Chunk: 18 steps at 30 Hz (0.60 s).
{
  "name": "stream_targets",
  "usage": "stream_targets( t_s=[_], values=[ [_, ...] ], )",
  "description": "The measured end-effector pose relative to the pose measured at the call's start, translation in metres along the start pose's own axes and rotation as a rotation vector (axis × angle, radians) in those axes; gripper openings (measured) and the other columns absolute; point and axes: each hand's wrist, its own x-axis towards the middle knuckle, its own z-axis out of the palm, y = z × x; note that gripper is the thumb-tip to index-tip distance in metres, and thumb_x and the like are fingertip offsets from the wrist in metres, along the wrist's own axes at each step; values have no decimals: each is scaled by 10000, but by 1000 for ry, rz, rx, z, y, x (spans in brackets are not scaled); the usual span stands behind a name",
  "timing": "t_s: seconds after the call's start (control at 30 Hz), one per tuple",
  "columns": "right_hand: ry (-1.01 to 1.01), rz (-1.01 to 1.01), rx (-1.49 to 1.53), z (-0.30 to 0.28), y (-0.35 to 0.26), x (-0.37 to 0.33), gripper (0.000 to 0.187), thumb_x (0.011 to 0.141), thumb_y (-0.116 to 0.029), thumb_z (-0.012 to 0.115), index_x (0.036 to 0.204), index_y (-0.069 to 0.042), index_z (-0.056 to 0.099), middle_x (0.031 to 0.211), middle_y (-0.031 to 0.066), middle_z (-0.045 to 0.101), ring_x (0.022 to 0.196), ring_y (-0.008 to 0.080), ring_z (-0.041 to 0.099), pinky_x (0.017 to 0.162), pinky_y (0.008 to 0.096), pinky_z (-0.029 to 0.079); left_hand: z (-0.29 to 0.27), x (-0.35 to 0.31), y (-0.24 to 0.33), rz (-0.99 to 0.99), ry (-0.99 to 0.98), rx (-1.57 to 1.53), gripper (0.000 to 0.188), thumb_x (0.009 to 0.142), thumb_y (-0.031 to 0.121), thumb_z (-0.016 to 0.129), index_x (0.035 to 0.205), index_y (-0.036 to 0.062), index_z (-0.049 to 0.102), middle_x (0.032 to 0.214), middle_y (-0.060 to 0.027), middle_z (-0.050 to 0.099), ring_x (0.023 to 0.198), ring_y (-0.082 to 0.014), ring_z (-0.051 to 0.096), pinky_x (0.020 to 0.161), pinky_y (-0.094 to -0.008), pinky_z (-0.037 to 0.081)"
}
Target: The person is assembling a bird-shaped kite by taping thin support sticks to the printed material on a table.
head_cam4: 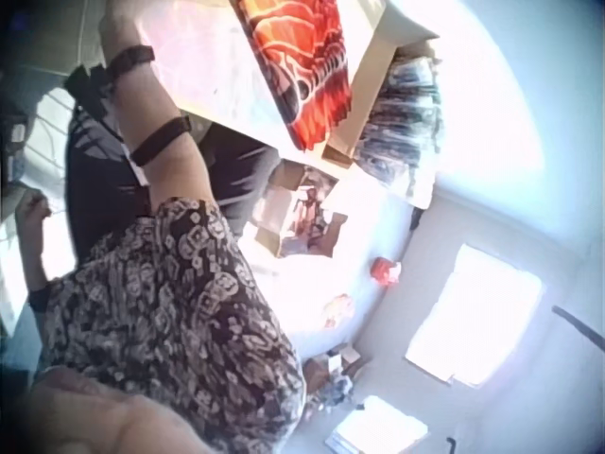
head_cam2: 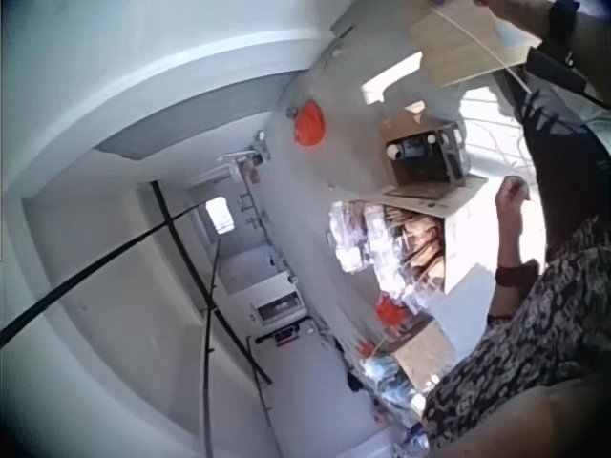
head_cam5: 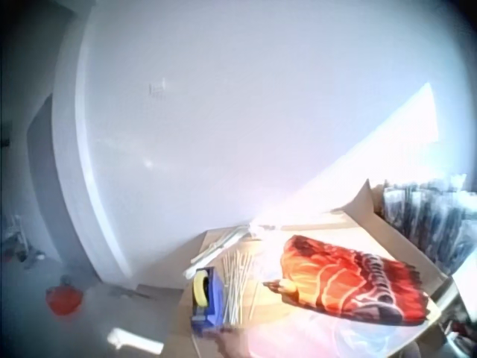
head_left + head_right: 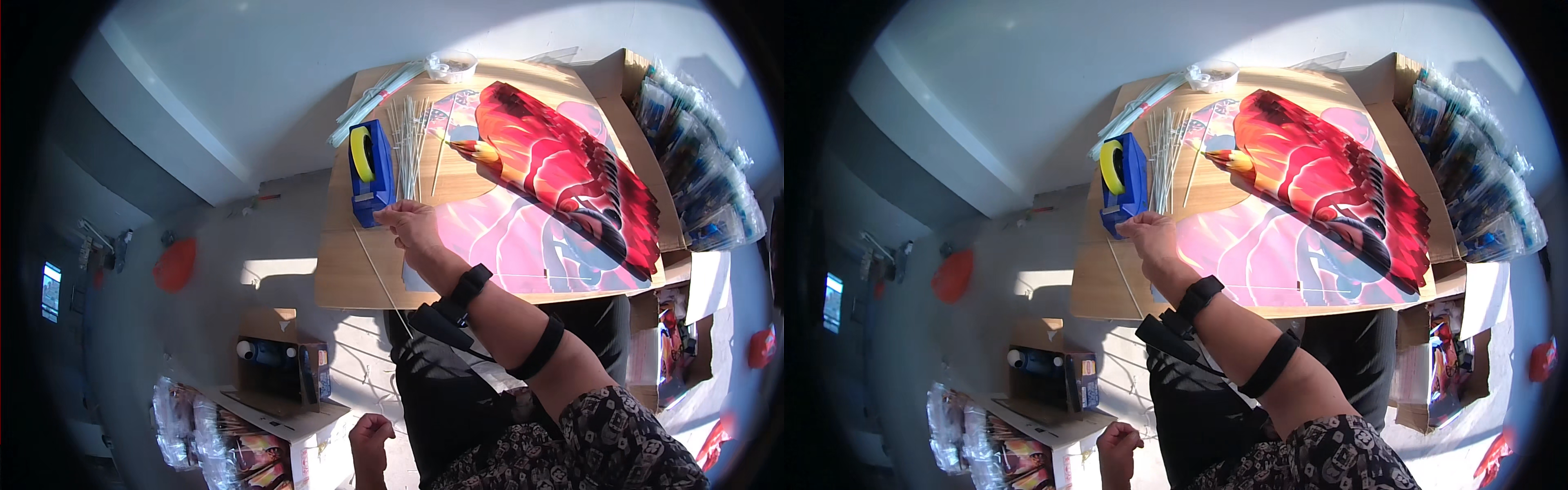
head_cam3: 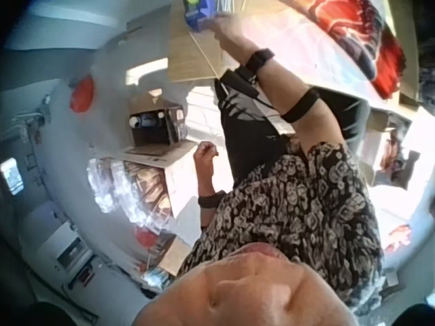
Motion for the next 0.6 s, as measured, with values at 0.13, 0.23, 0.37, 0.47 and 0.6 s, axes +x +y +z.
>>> stream_targets(
  t_s=[0.13,0.23,0.37,0.47,0.6],
  values=[
    [-14,-77,102,-89,-71,-31,150,719,-29,721,663,-84,593,620,-23,542,548,59,453,481,220,340,0,27,25,105,-70,-34,87,761,-36,592,847,-20,592,729,-41,579,668,-107,540,645,-235,443],
    [17,-88,231,-170,-100,-59,139,767,-10,688,696,-77,589,654,-16,535,571,69,456,507,215,347,13,51,53,186,-168,103,74,777,-24,597,847,2,593,750,0,560,686,-69,503,647,-206,407],
    [54,-104,308,-260,-122,-116,108,778,-16,658,742,-75,575,684,-1,538,583,73,449,523,214,352,64,65,109,323,-319,462,28,788,-5,564,807,14,558,701,16,497,656,-57,447,608,-201,359],
    [92,-135,277,-310,-118,-151,103,777,-17,649,752,-71,566,686,3,543,583,77,463,520,221,362,92,78,127,383,-377,580,43,807,40,583,794,34,542,685,47,440,635,-45,396,586,-198,322],
    [322,-123,159,-334,-106,-172,145,748,0,680,694,-63,562,644,0,546,516,59,452,450,178,318,114,98,137,483,-429,648,54,839,25,587,814,25,539,715,32,481,596,-39,400,549,-202,337]
  ],
)
